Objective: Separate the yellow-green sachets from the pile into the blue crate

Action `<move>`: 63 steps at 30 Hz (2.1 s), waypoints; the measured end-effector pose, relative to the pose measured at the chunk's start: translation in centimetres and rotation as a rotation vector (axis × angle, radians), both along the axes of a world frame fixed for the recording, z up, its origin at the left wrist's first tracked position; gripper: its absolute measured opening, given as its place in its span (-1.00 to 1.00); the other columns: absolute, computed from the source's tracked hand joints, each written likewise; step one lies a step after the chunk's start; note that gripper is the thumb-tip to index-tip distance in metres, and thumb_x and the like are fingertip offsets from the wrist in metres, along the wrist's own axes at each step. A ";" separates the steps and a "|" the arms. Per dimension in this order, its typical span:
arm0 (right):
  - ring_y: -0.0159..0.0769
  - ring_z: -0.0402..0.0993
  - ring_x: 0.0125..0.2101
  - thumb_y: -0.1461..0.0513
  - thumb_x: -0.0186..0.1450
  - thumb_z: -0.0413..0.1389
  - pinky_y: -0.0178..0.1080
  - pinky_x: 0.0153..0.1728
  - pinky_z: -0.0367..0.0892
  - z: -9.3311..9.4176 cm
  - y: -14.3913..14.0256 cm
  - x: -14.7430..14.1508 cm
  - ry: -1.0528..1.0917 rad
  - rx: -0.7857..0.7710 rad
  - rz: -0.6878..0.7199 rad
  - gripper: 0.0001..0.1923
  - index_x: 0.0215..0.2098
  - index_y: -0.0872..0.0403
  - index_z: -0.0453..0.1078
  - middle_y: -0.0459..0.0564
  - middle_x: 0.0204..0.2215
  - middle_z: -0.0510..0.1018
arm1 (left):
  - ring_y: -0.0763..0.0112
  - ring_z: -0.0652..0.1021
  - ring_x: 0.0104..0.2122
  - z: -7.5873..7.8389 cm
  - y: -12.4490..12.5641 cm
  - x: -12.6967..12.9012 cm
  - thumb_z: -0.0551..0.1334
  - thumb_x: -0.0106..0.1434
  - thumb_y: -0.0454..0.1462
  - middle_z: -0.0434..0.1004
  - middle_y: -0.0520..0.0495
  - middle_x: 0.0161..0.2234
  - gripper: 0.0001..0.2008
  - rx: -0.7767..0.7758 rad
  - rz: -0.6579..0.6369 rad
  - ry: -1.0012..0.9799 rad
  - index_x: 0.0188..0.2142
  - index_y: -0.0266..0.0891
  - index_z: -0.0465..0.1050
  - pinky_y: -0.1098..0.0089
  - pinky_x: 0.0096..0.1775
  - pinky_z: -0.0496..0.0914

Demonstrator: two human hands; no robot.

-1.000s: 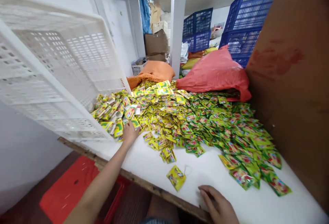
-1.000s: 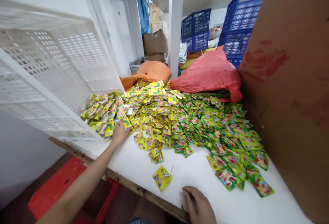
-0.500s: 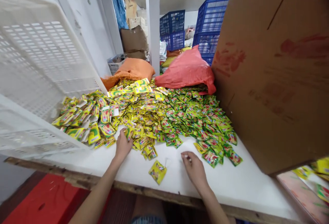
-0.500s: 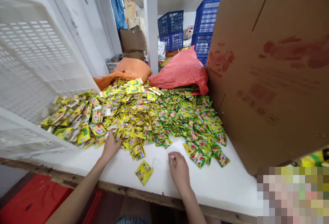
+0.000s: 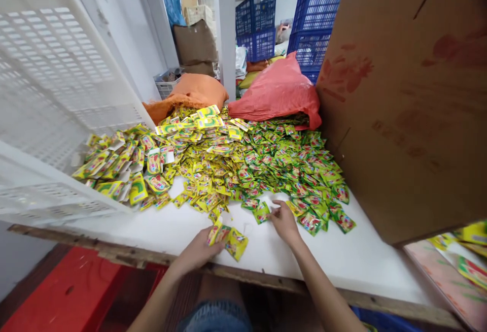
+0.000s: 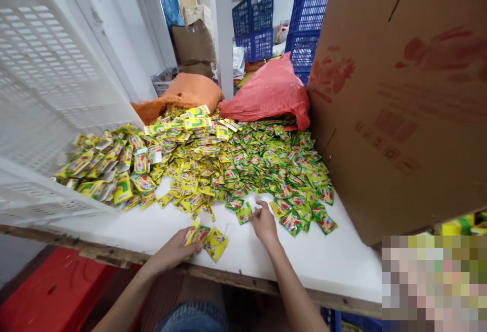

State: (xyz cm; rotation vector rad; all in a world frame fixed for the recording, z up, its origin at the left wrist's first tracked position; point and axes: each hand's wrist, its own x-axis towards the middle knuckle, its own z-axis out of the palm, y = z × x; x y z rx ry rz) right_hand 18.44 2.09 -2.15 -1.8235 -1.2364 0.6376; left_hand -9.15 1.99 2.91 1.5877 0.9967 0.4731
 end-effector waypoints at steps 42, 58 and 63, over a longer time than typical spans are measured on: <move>-0.31 0.36 -0.42 0.22 0.22 -0.03 -0.32 -0.38 0.21 6.7 -7.4 -3.6 0.022 -0.121 0.446 -0.93 -0.31 0.04 0.18 -0.11 -0.48 0.44 | 0.48 0.42 -0.53 -0.2 -1.5 4.9 0.36 -0.12 -0.21 0.43 0.00 -0.51 -0.68 -0.401 -0.037 -0.347 -0.37 -0.34 0.41 0.43 -0.41 0.35; -0.22 0.27 -0.24 0.30 0.28 -0.12 -0.19 -0.22 0.24 7.7 -5.9 -4.9 -0.264 0.156 0.274 -0.87 -0.25 0.05 0.22 0.00 -0.32 0.33 | 0.51 0.33 -0.57 -1.5 -1.9 6.6 0.31 -0.06 -0.17 0.32 0.06 -0.57 -0.71 -0.348 -0.062 -0.312 -0.42 -0.34 0.33 0.45 -0.47 0.30; -0.20 0.25 -0.27 0.35 0.23 -0.10 -0.16 -0.25 0.25 8.6 -5.7 -5.8 -0.353 0.088 0.243 -0.88 -0.32 0.05 0.21 0.00 -0.35 0.30 | 0.51 0.32 -0.56 -1.5 -1.9 6.8 0.27 -0.03 -0.23 0.33 0.06 -0.56 -0.77 -0.324 -0.065 -0.287 -0.42 -0.34 0.35 0.47 -0.47 0.27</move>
